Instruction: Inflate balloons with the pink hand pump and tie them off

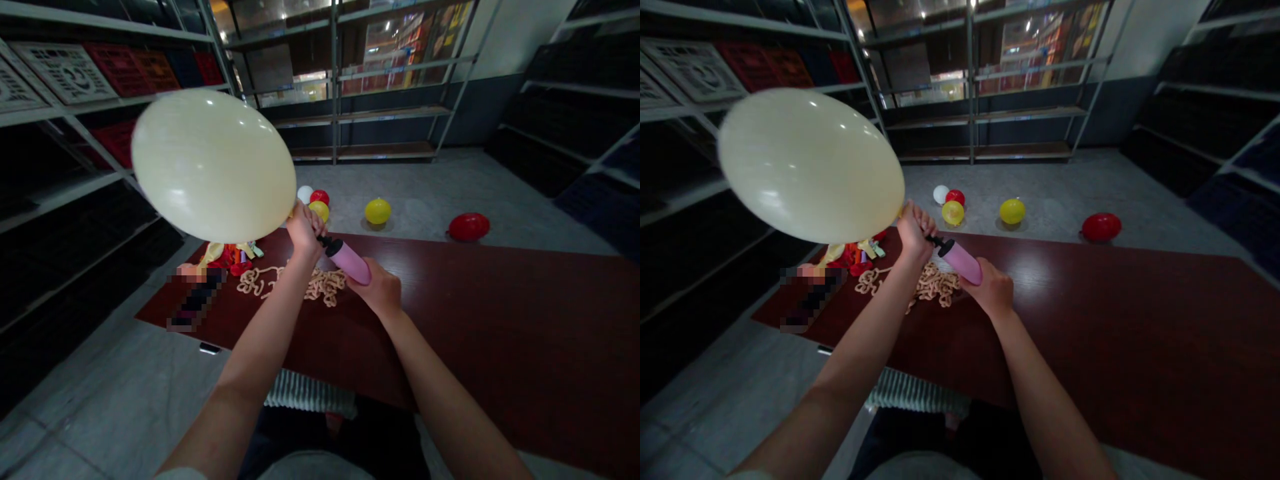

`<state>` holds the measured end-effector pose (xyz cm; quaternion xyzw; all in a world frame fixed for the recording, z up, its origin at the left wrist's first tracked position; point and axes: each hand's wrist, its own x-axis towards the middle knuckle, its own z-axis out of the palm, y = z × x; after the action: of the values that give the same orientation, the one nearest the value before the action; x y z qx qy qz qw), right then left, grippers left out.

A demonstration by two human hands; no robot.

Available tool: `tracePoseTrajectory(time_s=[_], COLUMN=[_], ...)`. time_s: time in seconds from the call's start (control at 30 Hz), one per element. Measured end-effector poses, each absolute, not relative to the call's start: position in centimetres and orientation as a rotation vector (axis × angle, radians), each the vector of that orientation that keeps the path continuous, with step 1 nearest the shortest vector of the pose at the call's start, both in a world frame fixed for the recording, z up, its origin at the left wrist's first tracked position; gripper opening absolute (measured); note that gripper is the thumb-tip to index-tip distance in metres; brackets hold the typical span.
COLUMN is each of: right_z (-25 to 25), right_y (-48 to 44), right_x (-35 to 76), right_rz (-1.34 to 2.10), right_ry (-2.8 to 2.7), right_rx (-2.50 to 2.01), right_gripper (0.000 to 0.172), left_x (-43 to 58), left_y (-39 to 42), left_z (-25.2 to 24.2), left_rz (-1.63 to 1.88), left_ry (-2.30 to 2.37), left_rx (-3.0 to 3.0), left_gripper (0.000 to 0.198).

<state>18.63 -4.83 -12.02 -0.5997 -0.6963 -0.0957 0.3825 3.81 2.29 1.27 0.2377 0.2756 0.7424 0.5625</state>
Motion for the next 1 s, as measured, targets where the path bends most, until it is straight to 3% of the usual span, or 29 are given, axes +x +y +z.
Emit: tracePoseTrajectory(time_s=[0.27,0.77,1.0], right_z=[-11.7,-11.3,-11.6], right_y=[-4.7,-6.0,-6.0], right_x=[18.6,18.2,18.0], right_rz=[-0.276,-0.344,-0.359], right_ry=[-1.743,-1.989,-2.168], right_rx=[-1.488,-1.350,-1.337], right_gripper=[0.043,0.043,0.053], left_x=[4.7,-4.3,-10.8], left_y=[2.4,-0.2,-1.3], left_z=[0.7,0.4,-0.7], left_rz=[1.722,1.857,1.943], left_ry=[0.689,0.683,0.673], left_rx=[0.506,0.347,0.293], left_gripper=[0.050,0.045,0.040])
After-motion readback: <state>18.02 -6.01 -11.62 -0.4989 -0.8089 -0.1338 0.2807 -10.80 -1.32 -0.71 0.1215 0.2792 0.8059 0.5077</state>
